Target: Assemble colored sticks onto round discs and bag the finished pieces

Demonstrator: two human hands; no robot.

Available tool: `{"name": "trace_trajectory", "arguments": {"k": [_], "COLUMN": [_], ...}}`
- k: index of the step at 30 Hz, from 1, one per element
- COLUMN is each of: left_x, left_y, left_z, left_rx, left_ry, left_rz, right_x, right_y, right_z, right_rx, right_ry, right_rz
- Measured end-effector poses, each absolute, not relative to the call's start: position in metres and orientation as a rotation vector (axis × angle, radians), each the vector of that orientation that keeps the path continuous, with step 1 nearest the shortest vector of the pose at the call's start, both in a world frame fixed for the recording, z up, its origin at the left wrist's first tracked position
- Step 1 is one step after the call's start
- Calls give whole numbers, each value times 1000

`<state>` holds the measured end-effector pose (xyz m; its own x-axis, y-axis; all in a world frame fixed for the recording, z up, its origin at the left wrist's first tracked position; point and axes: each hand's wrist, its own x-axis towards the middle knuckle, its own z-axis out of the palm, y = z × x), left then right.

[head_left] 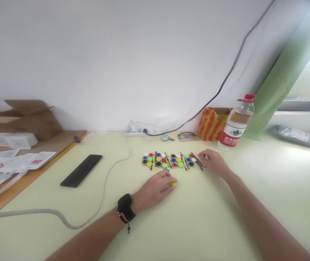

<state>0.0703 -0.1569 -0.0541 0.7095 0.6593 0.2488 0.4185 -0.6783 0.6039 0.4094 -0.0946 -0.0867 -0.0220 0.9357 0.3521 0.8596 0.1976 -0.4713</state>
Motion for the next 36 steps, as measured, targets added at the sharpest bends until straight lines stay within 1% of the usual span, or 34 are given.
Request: {"name": "trace_trajectory", "arguments": {"k": [6,21,36], "left_x": [66,66,65], "left_y": [-153,-152,-150], "left_z": [-55,-51,-54], "left_rx": [2401,2354,2305], "left_ry": [819,798,854], "left_rz": [606,603,614], "right_x": [406,406,406], "right_y": [-90,-90,-88], "right_z": [-96,-101,-102], "right_rx": [-1689,-1738,-1554], "right_ry": [-1967,-1952,-1881], "right_rz": [198,148,139]}}
